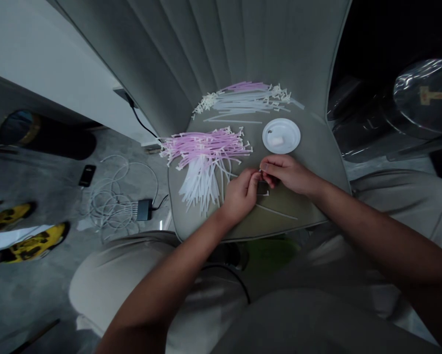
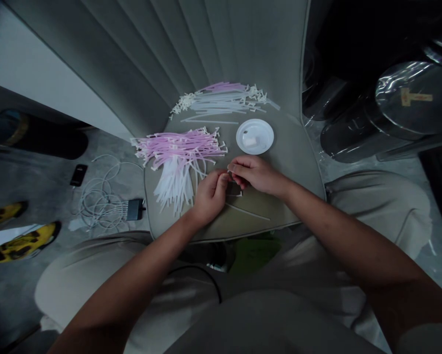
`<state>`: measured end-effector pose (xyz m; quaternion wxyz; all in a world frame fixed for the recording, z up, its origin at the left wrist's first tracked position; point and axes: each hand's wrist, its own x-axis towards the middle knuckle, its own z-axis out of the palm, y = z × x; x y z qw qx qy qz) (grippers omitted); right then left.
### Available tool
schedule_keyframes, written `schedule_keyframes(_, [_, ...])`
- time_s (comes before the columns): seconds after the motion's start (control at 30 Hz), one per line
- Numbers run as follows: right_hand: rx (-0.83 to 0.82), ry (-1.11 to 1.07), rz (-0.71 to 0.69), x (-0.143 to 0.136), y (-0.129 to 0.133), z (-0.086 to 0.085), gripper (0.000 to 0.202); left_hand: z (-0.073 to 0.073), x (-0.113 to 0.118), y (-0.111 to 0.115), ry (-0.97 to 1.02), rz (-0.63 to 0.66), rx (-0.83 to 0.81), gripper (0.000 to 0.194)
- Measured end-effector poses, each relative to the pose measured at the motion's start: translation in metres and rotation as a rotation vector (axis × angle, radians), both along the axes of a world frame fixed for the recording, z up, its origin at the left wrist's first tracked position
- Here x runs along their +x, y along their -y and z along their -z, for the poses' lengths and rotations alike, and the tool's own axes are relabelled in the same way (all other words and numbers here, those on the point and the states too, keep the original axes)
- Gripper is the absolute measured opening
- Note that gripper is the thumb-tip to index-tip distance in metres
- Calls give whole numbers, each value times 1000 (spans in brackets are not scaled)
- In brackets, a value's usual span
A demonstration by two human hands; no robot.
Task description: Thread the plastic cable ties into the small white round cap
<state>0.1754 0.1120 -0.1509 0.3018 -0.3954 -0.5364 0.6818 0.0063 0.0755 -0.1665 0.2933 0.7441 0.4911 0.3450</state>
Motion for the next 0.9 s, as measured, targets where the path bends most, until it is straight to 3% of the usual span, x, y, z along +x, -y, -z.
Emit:
schedule_keyframes(0.47, [-27,2,-51,1,0,-2,27,-1,1,1,-6,-4,1,36])
schedule_keyframes(0.73, [-92,-102,16,3,-1,4,27,-2,1,1,15,-10,-5,37])
schedule_keyframes(0.9, [-92,-97,-10,4,-2,4,27,-1,1,1,-9,-13,-11,37])
